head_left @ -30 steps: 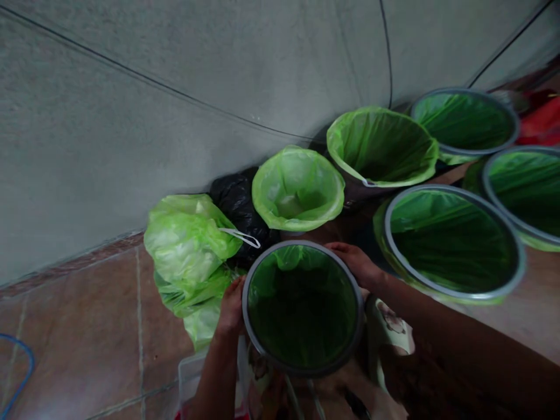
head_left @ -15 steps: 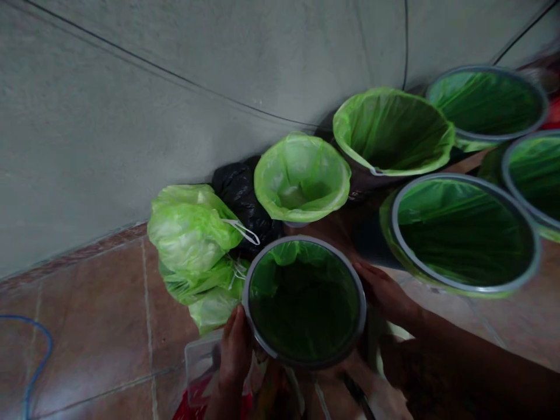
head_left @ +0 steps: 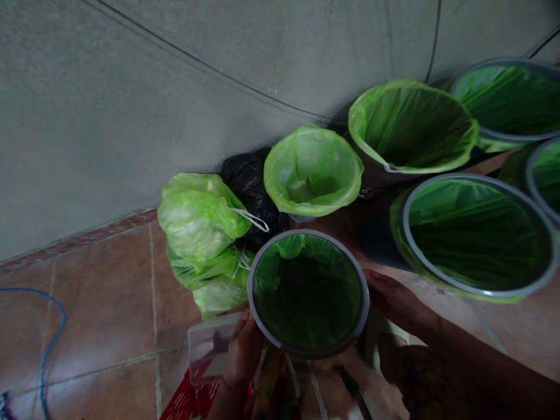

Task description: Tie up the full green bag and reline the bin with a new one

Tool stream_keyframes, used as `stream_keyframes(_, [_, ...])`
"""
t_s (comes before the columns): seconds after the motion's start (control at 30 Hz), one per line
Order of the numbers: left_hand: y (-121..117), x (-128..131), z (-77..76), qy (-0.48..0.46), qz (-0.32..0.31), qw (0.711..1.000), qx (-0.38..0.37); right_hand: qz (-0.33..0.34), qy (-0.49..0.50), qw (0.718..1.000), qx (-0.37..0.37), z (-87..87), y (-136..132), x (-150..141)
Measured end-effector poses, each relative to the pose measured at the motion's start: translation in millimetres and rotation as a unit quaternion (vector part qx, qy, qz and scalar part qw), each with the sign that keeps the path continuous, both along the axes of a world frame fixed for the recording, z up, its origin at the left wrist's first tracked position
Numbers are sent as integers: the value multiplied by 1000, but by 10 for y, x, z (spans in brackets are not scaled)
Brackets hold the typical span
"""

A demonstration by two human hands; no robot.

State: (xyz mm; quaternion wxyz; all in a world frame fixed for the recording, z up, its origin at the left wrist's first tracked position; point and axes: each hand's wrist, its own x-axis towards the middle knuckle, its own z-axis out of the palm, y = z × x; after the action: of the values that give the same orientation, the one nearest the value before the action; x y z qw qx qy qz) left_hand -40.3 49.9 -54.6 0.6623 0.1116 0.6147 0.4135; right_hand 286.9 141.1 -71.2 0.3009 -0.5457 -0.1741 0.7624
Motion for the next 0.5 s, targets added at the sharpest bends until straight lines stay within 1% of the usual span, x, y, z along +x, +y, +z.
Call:
stream_keyframes(0.1, [-66, 63, 98, -82, 5, 997, -2, 67, 38, 997, -10, 26, -123, 121])
stream_keyframes(0.17, [-108, 104, 160, -147, -15, 989, -12, 112, 56, 992, -9, 61, -199, 164])
stream_keyframes(0.23, [-123, 135, 204, -176, -48, 983, -22, 158, 70, 985, -4, 96, -247, 160])
stream_keyframes(0.3, [-104, 151, 228, -169, -87, 981, -34, 202, 76, 976, 0, 116, -264, 125])
stream_keyframes(0.4, [-39, 157, 244, -119, -153, 980, -36, 255, 73, 964, 8, 104, -261, 70])
stream_keyframes(0.47, [-1, 161, 253, -80, -191, 978, -19, 270, 63, 961, 8, 79, -259, 55])
stream_keyframes(0.5, [11, 163, 259, -60, -201, 978, -10, 268, 53, 962, 6, 66, -258, 55])
